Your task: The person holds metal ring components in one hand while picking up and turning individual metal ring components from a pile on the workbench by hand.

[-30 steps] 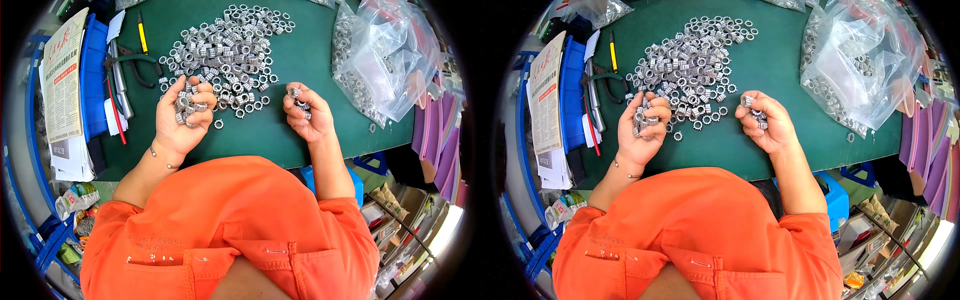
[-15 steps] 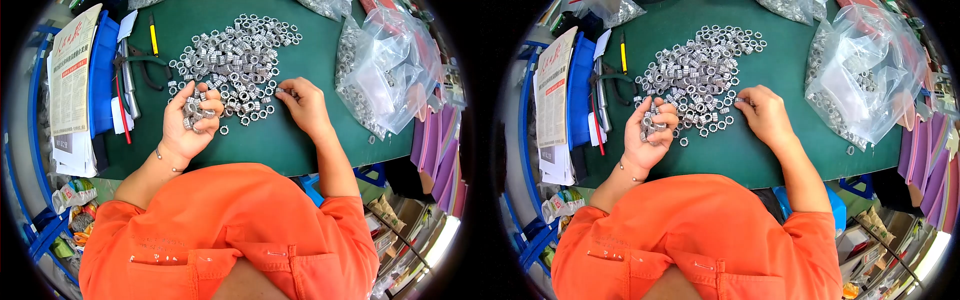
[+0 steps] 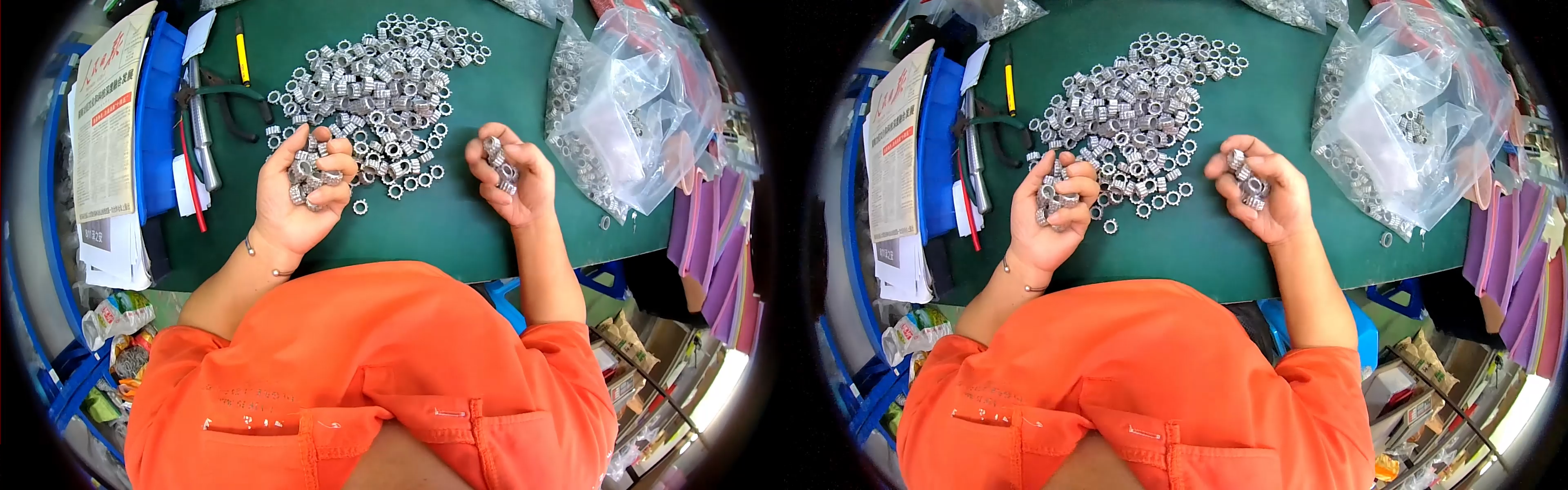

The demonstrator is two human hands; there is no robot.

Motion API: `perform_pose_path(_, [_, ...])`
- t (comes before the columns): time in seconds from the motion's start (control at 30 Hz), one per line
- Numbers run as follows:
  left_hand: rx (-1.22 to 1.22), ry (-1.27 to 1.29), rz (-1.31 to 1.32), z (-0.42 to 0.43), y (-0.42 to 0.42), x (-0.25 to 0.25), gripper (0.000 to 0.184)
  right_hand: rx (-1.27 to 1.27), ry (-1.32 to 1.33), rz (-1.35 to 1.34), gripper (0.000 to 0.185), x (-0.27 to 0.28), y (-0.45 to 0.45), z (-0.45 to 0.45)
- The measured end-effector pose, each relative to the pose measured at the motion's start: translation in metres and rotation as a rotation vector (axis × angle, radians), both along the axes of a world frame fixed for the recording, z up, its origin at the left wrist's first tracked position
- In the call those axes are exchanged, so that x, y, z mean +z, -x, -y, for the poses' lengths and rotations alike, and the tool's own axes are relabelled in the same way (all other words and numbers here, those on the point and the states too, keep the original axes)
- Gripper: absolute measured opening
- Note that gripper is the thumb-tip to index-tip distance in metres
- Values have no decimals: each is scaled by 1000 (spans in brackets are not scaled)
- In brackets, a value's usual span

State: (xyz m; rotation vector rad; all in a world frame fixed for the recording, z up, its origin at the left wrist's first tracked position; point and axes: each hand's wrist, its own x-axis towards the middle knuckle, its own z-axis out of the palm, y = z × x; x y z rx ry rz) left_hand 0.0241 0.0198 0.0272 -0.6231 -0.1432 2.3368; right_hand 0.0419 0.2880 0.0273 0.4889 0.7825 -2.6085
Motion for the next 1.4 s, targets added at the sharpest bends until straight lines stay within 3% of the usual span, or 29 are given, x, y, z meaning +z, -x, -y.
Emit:
perform_pose_path(0.07, [11,-10,0,1,0,-3,17,-57,-43,16,17,2,3,2])
perform_pose_path(0.13, [0,-28,4,1,0,-4,17,140,-517,-187,12,-6,8,-6])
perform_pose_path(0.2, [-6,-31,7,-1,1,-3,17,213,-1234,-204,10,12,15,19])
perform_pose_path(0.27, [-19,-29,22,-3,1,-1,17,79,-1775,-717,11,-6,22,26])
perform_pose_path(0.3, [-18,-29,21,-3,1,-1,17,144,-1833,-643,13,-8,22,29])
perform_pose_path(0.47, [6,-3,-11,2,2,0,16,228,-1674,-670,13,-5,20,26])
perform_pose_path(0.57, [14,-5,-7,1,2,1,19,140,-1646,-724,10,-5,12,24])
perform_pose_path(0.63, [6,-23,-4,0,2,-1,19,305,-1090,-130,10,7,9,22])
perform_pose_path(0.67, [-4,-39,-3,0,2,-2,19,302,-1093,-128,10,6,6,21])
perform_pose_path(0.73, [8,-61,0,-1,3,-3,19,170,-563,-68,13,1,2,18])
perform_pose_path(1.1, [139,-118,47,-2,1,-1,13,115,88,-35,11,-2,-9,12])
perform_pose_path(1.2, [144,-172,78,0,2,-3,16,41,11,-182,11,-3,-9,8])
perform_pose_path(1.23, [146,-196,78,-1,2,-3,16,95,-175,-247,9,0,-6,7])
perform_pose_path(1.27, [147,-190,73,-1,2,-3,16,311,-895,-248,6,10,-9,12])
perform_pose_path(1.33, [119,-158,44,-2,1,-5,16,251,-1522,-791,10,6,-8,32])
perform_pose_path(1.4, [114,-133,43,-2,0,-5,16,214,-1643,-760,15,-4,-12,45])
